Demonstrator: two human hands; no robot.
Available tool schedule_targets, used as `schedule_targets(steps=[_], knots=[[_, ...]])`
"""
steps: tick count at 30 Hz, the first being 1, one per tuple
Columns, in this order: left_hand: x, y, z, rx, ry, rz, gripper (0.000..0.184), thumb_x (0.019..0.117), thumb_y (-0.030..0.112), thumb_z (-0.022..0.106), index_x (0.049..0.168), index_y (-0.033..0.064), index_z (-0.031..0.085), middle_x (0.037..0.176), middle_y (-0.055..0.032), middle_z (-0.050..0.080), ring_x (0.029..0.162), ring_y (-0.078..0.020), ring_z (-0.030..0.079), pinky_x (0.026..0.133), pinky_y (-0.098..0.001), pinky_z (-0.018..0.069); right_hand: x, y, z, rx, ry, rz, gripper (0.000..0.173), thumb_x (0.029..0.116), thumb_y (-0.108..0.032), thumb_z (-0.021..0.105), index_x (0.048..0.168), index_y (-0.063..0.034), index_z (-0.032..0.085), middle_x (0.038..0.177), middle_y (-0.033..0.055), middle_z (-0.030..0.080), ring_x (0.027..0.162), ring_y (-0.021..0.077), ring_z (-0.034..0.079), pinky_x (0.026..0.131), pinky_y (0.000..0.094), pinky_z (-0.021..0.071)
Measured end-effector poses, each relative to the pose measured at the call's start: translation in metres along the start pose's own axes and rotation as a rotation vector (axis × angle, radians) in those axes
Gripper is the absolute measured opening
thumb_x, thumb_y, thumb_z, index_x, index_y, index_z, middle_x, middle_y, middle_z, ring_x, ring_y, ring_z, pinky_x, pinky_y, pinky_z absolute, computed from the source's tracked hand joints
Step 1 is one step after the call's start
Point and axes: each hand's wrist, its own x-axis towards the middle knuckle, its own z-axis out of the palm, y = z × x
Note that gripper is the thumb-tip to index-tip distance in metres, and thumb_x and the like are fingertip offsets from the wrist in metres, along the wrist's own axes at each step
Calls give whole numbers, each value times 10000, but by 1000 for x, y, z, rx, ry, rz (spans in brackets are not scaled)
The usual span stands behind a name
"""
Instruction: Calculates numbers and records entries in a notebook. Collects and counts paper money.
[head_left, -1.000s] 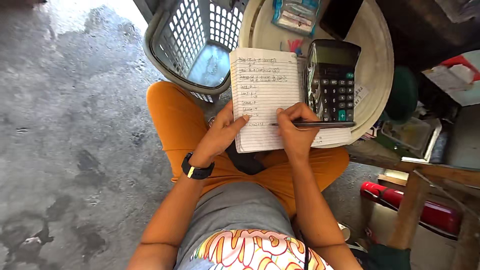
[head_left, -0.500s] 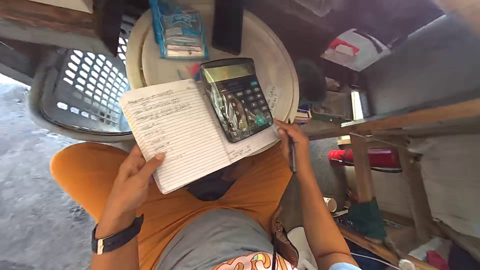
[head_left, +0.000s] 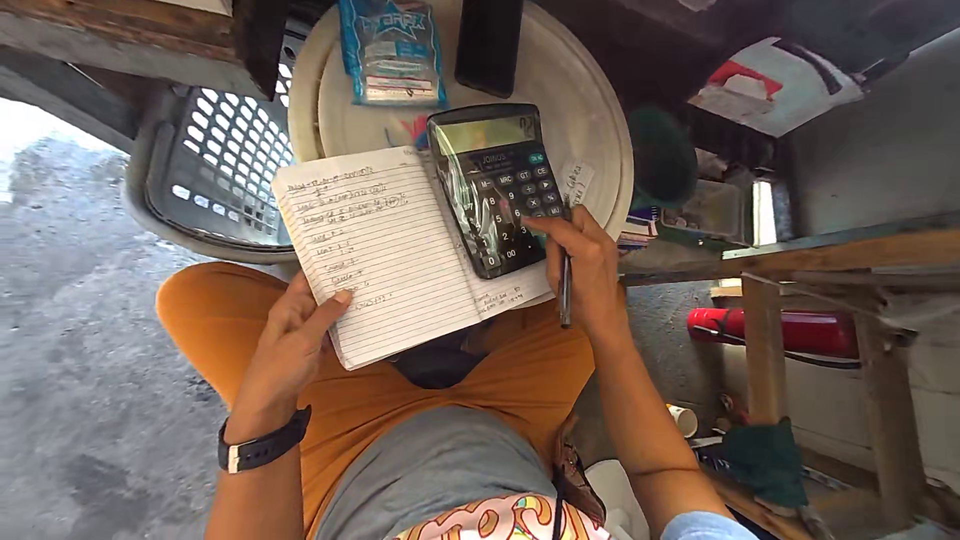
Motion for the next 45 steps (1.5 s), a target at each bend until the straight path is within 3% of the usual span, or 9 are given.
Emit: schedule_targets(steps=[5,9,13,18,23,28,34,38,45], knots=[[-2,2,1,-20,14,-1,359,1048,11,400,1371,153,470,1067,56,721,844,-23,720,711,-212,617,9,-10,14,-12,-93,-48,399,925,38,549,1205,-136,773,898,179,591,635,264,582,485,370,444],[-8,1,1,19,-8,1,372,1068,59,438,1418,183,451,1103,51,709,850,-23,710,724,-220,610,3,1,-5,53,-144,-21,379,971,28,508,1228,-103,754,1010,217,669,759,303,660,610,437,541],[-2,3,3,-32,-35,32,373,1050,56,449,1418,119,442,1101,15,712,902,-65,721,788,-272,628,-5,14,-2,11,-95,-19,386,970,18,462,1203,-60,760,899,234,623,728,346,583,611,472,468],[4,3,3,-90,-78,15,361,1060,51,436,1419,87,422,1109,-15,704,923,-89,720,803,-286,627,-2,13,-6,-33,-198,36,377,1005,-16,448,1249,-56,734,928,245,617,763,379,591,644,529,467],[5,4,4,-135,-104,25,390,1054,18,413,1438,87,405,1125,-8,702,934,-80,721,823,-276,624,-11,4,-9,43,-55,-35,351,978,31,448,1117,7,768,796,193,577,702,255,517,639,349,424],[-6,5,2,-46,-69,-15,389,1073,87,400,1454,163,427,1105,14,709,848,-53,720,728,-242,618,-26,-4,1,72,11,-22,286,920,56,479,928,34,764,794,186,590,718,242,554,643,311,464],[-5,3,1,-1,-31,-12,389,1071,74,389,1426,213,465,1132,65,712,849,-8,712,703,-203,606,1,-2,1,-18,5,41,396,959,47,489,1217,-82,760,887,184,587,682,267,570,561,367,466],[1,1,1,-37,-14,-3,373,1057,54,388,1398,177,478,1132,48,711,883,-31,717,729,-226,618,10,-4,5,-27,-78,60,382,974,36,502,1236,-101,745,944,193,600,700,296,606,554,419,490],[4,0,2,-26,24,-24,392,1038,37,378,1395,170,468,1064,60,726,836,-20,720,696,-205,614,-10,-7,2,-7,-79,99,355,933,38,559,1187,-93,769,898,163,611,606,246,575,493,388,473]])
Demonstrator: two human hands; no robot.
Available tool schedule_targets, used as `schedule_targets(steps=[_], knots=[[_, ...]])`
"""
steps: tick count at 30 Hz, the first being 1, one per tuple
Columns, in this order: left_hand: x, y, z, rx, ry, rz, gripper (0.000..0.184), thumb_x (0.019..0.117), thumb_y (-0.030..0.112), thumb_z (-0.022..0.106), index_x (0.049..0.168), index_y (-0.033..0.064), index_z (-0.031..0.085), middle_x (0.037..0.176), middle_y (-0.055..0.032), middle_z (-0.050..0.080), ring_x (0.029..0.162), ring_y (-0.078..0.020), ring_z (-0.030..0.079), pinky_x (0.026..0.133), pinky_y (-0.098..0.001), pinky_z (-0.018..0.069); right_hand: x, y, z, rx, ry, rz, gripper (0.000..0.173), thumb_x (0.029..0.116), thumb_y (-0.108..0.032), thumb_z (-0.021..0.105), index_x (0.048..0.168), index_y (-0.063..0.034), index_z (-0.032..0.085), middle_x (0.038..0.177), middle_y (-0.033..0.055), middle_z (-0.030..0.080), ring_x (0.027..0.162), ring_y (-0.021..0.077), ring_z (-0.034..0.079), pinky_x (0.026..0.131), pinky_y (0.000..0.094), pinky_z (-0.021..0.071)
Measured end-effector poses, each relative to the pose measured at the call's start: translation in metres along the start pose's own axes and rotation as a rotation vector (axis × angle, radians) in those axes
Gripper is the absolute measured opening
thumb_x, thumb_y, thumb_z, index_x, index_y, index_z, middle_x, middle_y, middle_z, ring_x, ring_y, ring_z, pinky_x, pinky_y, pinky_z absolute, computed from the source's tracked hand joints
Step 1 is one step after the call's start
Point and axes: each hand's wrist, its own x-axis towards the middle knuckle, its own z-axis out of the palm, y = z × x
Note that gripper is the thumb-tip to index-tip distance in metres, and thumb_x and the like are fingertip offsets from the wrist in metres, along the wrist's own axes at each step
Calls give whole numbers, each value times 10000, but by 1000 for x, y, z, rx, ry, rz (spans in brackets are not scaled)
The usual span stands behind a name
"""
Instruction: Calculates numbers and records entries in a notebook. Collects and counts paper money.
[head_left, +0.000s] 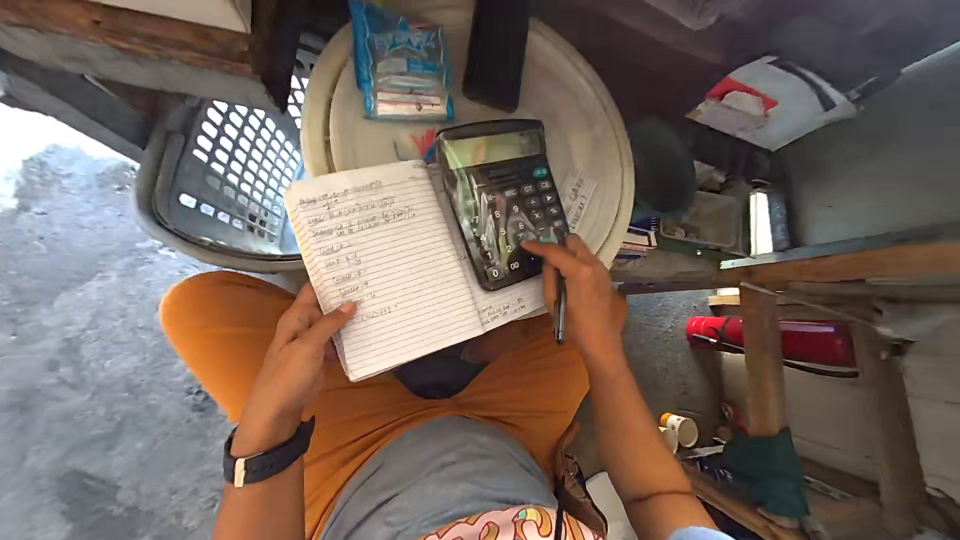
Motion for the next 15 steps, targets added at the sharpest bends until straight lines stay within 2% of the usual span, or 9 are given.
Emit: schedule_targets(steps=[3,5,8,10,12,15], knots=[[-1,2,1,2,6,11,411,1033,31,374,1410,167,464,1068,61,729,853,-18,722,719,-205,618,-3,7,-6,12,31,8,369,927,44,556,1205,-86,762,880,157,596,606,236,557,491,372,455],[-2,3,3,-2,14,8,421,1025,23,372,1411,164,464,1070,67,725,859,-14,720,731,-204,617,-5,15,-12,-29,83,73,359,942,24,539,1198,-91,763,874,158,598,625,252,569,506,395,463],[0,0,3,8,28,18,376,1012,46,394,1358,157,493,1028,72,731,835,-16,721,713,-206,617,-8,28,-11,-67,69,201,323,973,1,524,1176,-81,761,884,176,609,678,304,601,552,463,491],[3,-4,5,3,51,30,346,1001,62,430,1320,156,524,992,74,738,816,-19,723,701,-213,621,-8,30,-10,-63,45,231,310,978,-1,528,1168,-79,760,887,173,606,692,309,603,566,467,498],[3,-4,10,-40,93,16,272,1021,83,449,1263,144,555,952,69,746,797,-27,728,697,-221,625,-7,21,-13,-57,92,210,315,970,8,526,1164,-74,760,887,170,597,681,298,597,546,441,488],[2,3,20,-122,130,-85,193,1067,166,429,1192,141,574,882,50,755,752,-40,735,666,-231,631,-2,-14,-13,81,212,81,347,965,23,514,1221,-46,738,887,147,597,660,216,569,546,331,488]])
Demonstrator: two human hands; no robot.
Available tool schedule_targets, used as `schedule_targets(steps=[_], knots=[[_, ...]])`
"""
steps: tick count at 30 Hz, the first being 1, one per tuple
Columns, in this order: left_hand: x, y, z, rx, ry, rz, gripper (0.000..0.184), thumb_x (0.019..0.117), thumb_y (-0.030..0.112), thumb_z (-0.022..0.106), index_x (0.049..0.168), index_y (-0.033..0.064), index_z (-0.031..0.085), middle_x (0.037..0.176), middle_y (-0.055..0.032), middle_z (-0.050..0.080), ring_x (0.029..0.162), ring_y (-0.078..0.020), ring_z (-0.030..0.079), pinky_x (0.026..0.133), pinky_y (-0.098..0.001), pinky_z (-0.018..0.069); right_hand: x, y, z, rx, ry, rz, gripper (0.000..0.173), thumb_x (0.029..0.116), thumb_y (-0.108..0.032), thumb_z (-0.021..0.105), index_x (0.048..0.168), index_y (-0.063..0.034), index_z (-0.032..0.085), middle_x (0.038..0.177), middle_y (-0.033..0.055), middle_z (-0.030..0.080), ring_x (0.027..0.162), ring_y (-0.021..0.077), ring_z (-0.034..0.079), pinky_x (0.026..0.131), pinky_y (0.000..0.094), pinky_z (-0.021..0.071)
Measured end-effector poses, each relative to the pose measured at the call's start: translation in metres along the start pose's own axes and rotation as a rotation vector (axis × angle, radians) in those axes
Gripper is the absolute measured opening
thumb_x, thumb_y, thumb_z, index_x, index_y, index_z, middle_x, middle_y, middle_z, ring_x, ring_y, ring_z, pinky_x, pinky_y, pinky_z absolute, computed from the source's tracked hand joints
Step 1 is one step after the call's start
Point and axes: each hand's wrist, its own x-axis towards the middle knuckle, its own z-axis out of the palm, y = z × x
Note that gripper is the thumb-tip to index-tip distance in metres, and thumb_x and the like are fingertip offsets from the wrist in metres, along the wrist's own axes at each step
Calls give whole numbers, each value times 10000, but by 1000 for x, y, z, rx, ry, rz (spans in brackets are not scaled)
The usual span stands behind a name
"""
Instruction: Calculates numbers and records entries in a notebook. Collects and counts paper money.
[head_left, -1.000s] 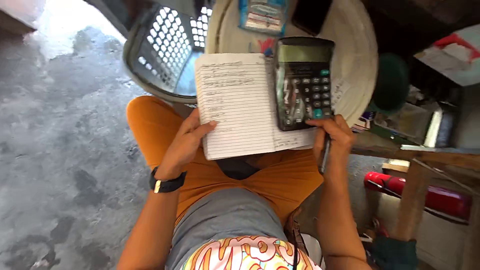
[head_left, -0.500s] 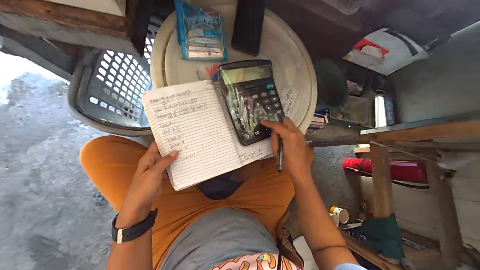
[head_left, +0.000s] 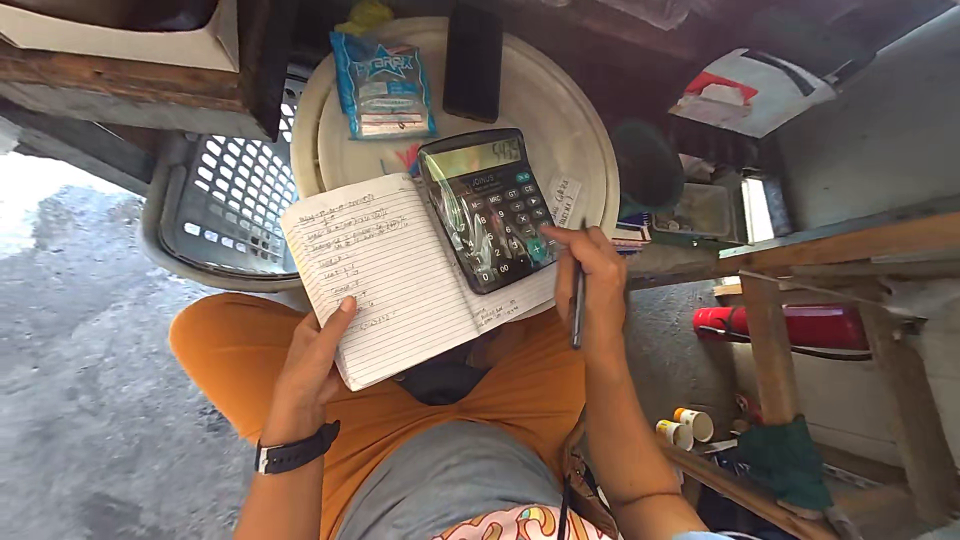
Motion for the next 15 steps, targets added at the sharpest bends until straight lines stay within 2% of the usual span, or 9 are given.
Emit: schedule_targets(steps=[2,4,6,7,8,9,12,14,15], knots=[[-2,2,3,-17,-23,-13,191,1028,149,485,1195,140,576,876,42,761,738,-54,739,655,-238,635,-3,-30,15,286,-35,-91,349,1005,-29,510,1308,17,675,879,143,639,655,175,565,576,300,506],[-3,3,3,36,-36,20,191,994,88,551,1175,123,599,869,35,765,714,-65,738,644,-244,636,-10,-57,39,622,-161,-119,403,1062,-178,484,1378,40,608,847,111,647,598,110,538,527,261,492],[-6,6,2,90,-48,38,193,995,76,563,1180,118,601,883,37,765,719,-64,738,654,-244,637,-16,-77,61,881,-244,-48,473,1101,-306,409,1306,29,670,934,106,622,626,60,546,521,194,490],[-8,7,3,102,-43,33,188,1002,77,552,1179,120,601,883,40,763,719,-61,737,656,-244,636,-18,-84,70,987,-250,33,502,1112,-331,377,1199,34,711,952,76,589,613,22,534,516,153,489],[-10,9,6,106,-27,18,179,1010,75,547,1176,118,600,877,40,761,713,-60,735,647,-243,635,-19,-89,77,1054,-234,126,484,1114,-299,360,1058,34,707,913,45,599,571,-7,527,500,134,487],[-13,11,8,112,-13,-3,172,1019,76,543,1177,120,595,873,44,758,709,-56,733,639,-239,632,-20,-90,81,1075,-221,207,457,1116,-240,360,1001,45,698,860,31,612,548,-10,539,501,136,505],[-19,9,5,131,-52,-41,154,1051,187,549,1193,176,610,879,66,759,689,-43,727,599,-226,622,-23,-87,84,1090,-151,281,229,1067,-76,482,1006,40,670,835,14,683,666,26,673,639,197,604],[-21,3,-3,83,-128,-33,187,1060,272,547,1215,209,629,899,47,762,681,-66,728,587,-245,619,-21,-80,89,1138,-67,199,40,945,21,644,928,-12,661,911,27,716,771,85,712,706,252,632],[-21,2,-4,59,-153,-27,197,1060,292,545,1215,207,632,900,33,762,677,-80,730,588,-256,621,-19,-78,90,1109,-54,155,79,884,38,710,900,-18,655,930,34,686,768,93,688,693,250,623]])
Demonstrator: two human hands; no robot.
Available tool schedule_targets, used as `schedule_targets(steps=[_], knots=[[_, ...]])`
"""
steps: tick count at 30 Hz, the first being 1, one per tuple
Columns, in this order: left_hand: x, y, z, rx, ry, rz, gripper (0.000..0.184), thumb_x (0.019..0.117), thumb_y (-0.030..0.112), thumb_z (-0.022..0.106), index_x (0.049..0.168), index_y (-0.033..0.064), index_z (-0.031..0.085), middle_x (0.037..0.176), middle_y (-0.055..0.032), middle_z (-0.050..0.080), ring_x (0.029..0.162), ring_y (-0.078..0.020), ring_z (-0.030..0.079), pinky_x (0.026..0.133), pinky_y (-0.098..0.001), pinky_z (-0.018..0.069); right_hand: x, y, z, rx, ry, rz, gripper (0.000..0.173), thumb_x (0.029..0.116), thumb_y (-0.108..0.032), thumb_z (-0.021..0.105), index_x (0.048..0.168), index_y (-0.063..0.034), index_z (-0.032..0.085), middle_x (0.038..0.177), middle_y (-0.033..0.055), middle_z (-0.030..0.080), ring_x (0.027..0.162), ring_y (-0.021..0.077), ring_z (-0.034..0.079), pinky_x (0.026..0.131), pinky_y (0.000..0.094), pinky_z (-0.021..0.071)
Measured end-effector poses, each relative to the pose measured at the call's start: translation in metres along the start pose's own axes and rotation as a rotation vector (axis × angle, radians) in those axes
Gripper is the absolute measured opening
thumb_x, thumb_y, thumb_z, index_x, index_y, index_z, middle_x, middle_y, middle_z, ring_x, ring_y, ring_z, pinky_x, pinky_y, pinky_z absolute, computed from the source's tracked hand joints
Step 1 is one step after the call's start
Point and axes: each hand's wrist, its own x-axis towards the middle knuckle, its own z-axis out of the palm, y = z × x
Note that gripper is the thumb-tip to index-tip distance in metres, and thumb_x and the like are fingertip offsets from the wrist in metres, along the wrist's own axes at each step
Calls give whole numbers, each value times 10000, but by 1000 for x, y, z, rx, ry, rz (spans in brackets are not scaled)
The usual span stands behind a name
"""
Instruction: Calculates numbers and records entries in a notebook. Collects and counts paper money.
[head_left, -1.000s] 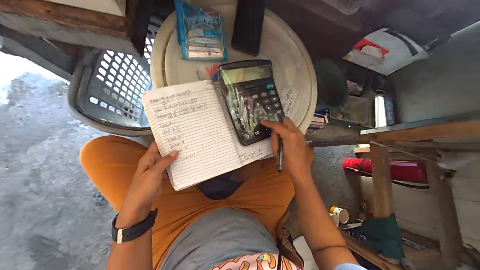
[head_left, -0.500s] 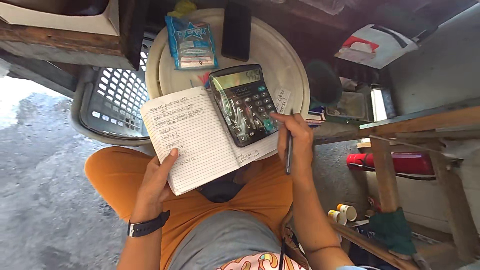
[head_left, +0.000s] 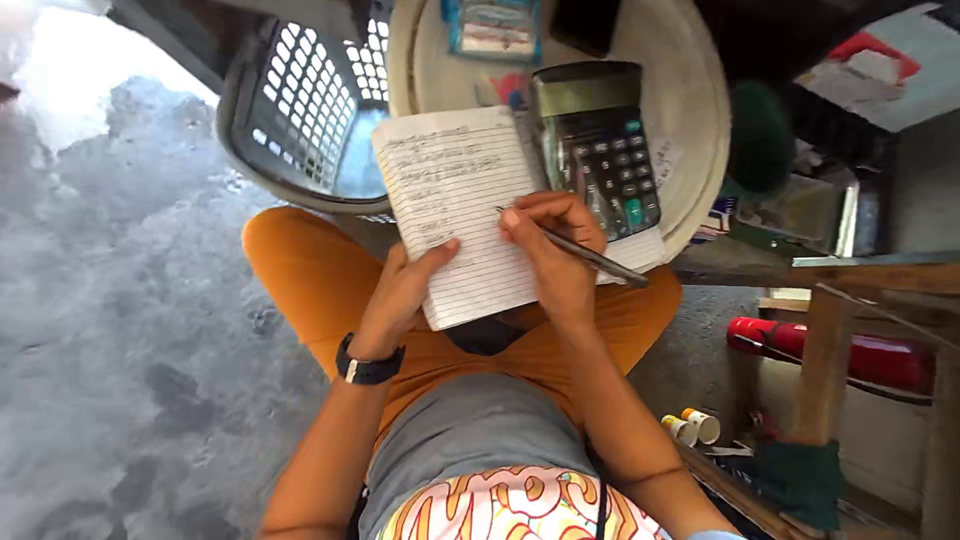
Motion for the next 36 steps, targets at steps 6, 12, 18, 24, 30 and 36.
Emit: schedule_targets(steps=[6,12,18,24,30,36], knots=[[12,0,4,-115,-24,12,158,1067,179,510,1155,129,631,878,23,761,725,-79,742,658,-274,643,-2,-2,10,-254,-32,-14,290,806,44,773,749,-113,537,702,-64,595,524,-26,553,457,129,499],[21,-2,4,-132,-41,31,145,1051,104,510,1140,76,622,882,6,760,751,-87,745,690,-285,648,-3,9,5,-309,2,-108,303,831,63,686,662,-123,516,675,-49,570,524,-15,531,449,129,460],[20,-5,2,-139,-57,56,144,1052,117,517,1127,92,638,879,9,759,732,-87,742,672,-279,645,-5,11,6,-352,-35,-110,300,832,66,668,655,-112,505,678,-40,560,535,-9,531,454,131,463],[9,-4,-1,-102,-63,36,163,1068,217,524,1151,148,646,873,4,758,675,-99,735,601,-270,631,-6,10,6,-355,-49,-103,272,815,72,661,653,-95,519,658,-33,563,538,-6,528,462,131,446],[6,-8,-3,-88,-77,48,191,1066,262,536,1208,189,640,913,5,759,668,-103,729,586,-272,620,-7,9,7,-366,-24,-107,271,827,72,654,659,-84,508,678,-17,542,540,-3,514,461,126,447],[7,-9,-2,-107,-70,60,186,1065,232,534,1211,185,639,928,10,759,692,-96,734,608,-270,626,-5,9,6,-364,-30,-131,307,810,92,622,625,-98,467,646,-26,511,565,-4,485,494,125,401]])
